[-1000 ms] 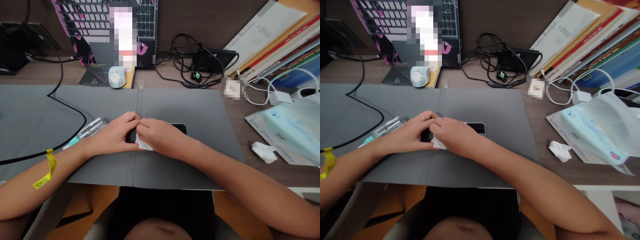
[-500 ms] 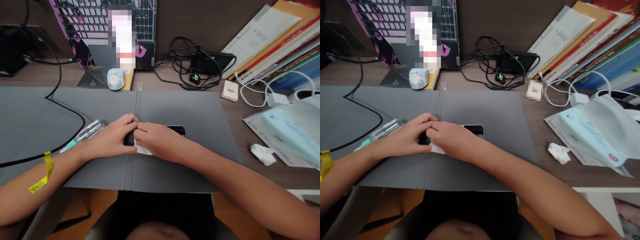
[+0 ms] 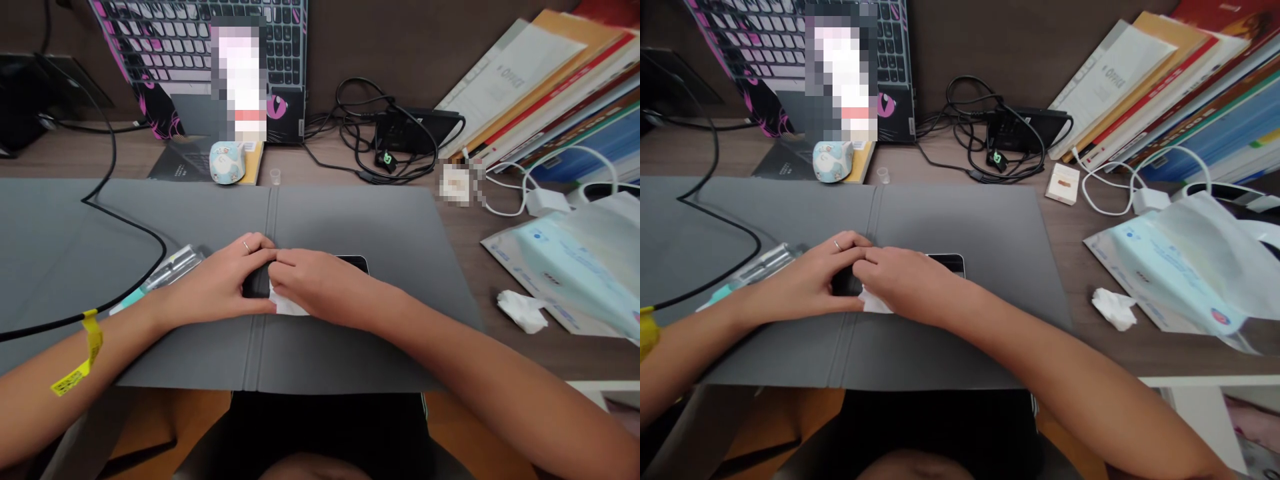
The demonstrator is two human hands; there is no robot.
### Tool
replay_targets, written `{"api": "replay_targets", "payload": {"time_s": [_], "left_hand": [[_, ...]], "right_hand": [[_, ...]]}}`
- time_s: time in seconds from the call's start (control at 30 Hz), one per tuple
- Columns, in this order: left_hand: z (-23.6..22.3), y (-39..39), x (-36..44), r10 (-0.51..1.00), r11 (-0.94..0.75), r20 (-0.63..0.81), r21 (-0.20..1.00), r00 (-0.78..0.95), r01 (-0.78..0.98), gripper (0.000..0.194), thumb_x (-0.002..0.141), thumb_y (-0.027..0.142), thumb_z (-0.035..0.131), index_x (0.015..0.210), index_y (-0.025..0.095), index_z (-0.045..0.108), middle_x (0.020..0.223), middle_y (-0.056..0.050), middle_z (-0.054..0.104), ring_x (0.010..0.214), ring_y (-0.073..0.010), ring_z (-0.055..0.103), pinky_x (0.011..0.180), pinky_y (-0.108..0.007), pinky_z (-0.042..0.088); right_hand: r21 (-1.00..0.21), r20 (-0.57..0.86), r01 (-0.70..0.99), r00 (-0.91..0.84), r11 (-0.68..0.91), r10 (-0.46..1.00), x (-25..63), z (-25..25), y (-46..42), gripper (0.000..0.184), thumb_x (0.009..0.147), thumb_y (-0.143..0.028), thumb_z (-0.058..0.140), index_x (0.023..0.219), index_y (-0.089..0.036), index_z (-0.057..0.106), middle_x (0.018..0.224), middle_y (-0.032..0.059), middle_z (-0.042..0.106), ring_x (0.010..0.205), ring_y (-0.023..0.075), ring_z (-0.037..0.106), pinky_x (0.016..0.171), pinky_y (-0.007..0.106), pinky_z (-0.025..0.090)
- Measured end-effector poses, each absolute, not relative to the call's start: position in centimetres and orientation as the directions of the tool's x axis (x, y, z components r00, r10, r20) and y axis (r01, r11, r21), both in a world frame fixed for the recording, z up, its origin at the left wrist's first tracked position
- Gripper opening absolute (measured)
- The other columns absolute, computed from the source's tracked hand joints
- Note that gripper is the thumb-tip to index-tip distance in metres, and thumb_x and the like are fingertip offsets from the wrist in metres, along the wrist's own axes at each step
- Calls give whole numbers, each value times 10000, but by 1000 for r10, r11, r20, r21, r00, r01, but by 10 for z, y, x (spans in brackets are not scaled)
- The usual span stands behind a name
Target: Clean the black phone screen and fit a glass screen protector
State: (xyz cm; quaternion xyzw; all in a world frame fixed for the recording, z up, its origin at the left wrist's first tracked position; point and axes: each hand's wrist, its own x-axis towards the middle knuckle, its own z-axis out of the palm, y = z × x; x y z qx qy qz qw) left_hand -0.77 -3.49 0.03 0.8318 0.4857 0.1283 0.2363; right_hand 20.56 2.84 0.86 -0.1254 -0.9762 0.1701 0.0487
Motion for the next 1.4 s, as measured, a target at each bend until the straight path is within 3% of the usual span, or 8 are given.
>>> {"api": "replay_targets", "payload": {"time_s": [0.4,0.67,1.4], "left_hand": [[0,-36,-7,880,-387,-41,517,473,764,600,849,575,705,1340,272,540,1247,-58,554,1148,-256,555,974,-384,509],[-2,-35,-7,880,-390,-42,507,474,769,669,858,603,687,1404,269,494,1270,-74,534,1158,-257,558,980,-391,510],[-9,-38,-9,889,-377,-28,520,457,766,660,845,569,717,1417,324,496,1300,-69,532,1142,-255,588,976,-391,543]], "right_hand": [[-359,-19,290,-953,887,304,213,15,31,98,1000,-131,502,942,-148,579,919,52,601,722,161,490,612,303,292],[-438,-103,324,-945,838,311,227,28,35,144,1026,-192,505,911,-157,583,904,30,589,704,142,485,599,288,288],[-515,-202,440,-896,736,395,257,40,46,157,989,-155,535,835,-185,538,901,6,598,720,127,524,608,269,309]]}}
